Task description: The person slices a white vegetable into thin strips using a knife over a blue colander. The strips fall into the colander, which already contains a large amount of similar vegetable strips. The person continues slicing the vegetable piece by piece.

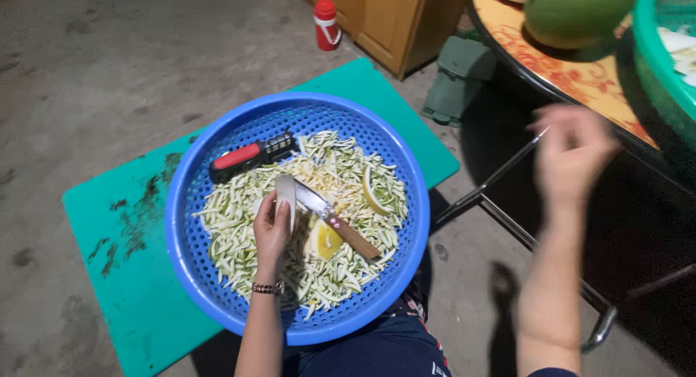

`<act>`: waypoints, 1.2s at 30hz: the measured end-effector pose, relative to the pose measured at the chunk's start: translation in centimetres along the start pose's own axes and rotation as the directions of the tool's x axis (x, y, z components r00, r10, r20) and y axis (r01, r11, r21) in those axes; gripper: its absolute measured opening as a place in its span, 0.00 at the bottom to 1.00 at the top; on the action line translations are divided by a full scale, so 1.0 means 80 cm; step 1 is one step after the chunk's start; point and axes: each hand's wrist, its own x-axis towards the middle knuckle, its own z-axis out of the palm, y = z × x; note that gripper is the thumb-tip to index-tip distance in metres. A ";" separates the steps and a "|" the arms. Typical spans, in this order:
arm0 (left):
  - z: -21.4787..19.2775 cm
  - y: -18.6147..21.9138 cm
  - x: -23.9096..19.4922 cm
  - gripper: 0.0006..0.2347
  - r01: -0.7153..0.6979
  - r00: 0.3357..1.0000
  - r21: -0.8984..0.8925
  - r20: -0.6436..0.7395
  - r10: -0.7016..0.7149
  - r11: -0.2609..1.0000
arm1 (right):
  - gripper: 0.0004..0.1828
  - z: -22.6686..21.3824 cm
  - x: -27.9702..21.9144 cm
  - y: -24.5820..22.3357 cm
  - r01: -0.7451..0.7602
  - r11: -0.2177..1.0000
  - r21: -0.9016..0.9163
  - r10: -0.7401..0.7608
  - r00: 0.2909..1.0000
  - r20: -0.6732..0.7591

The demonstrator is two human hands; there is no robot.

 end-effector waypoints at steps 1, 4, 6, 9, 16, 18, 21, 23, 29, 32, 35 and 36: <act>-0.003 0.003 0.001 0.18 0.005 1.000 0.008 0.008 -0.005 1.000 | 0.02 0.037 -0.025 -0.013 -0.022 1.000 0.000 0.022 0.996 0.085; -0.006 0.022 0.005 0.18 0.007 1.000 0.069 0.014 -0.008 0.998 | 0.11 0.156 -0.109 -0.053 -0.177 0.984 0.032 0.138 0.859 0.492; -0.002 0.046 0.003 0.19 0.000 1.000 0.156 -0.003 0.001 0.988 | 0.18 0.213 -0.160 -0.082 -0.287 0.956 0.053 0.166 0.683 0.711; 0.000 0.086 -0.007 0.23 0.025 0.999 0.269 -0.031 -0.017 0.963 | 0.33 0.250 -0.212 -0.112 -0.139 0.989 -0.055 0.121 0.529 0.840; -0.004 0.114 -0.003 0.17 0.094 0.994 0.204 -0.067 -0.082 0.974 | 0.42 0.288 -0.287 -0.072 -0.142 0.989 -0.045 0.116 0.543 0.832; -0.009 0.117 -0.001 0.18 0.051 0.997 0.153 -0.069 -0.041 0.987 | 0.40 0.295 -0.295 -0.053 -0.300 0.948 0.106 0.095 0.588 0.803; -0.017 0.118 0.001 0.18 0.121 0.991 0.153 0.029 -0.127 0.981 | 0.33 0.306 -0.292 -0.046 -0.546 0.798 0.257 0.149 0.590 0.793; -0.017 0.115 0.001 0.18 0.081 0.974 0.227 0.187 -0.125 0.971 | 0.25 0.312 -0.282 -0.055 -0.599 0.779 0.189 0.256 0.577 0.776; 0.000 0.120 -0.006 0.23 0.194 0.910 0.391 0.272 -0.314 0.900 | 0.11 0.322 -0.246 -0.085 -0.919 0.324 0.227 0.385 0.347 0.855; 0.001 0.134 0.001 0.28 0.326 0.931 0.123 0.130 -0.341 0.937 | 0.09 0.320 -0.239 -0.099 -0.939 0.166 0.303 0.379 0.344 0.859; 0.007 0.143 0.001 0.31 0.434 0.900 -0.245 0.166 -0.403 0.867 | 0.09 0.321 -0.227 -0.106 -0.911 -0.006 0.412 0.394 0.377 0.839; 0.011 0.143 0.001 0.33 0.470 0.882 -0.342 0.214 -0.420 0.814 | 0.08 0.322 -0.226 -0.109 -0.908 0.000 0.418 0.381 0.386 0.840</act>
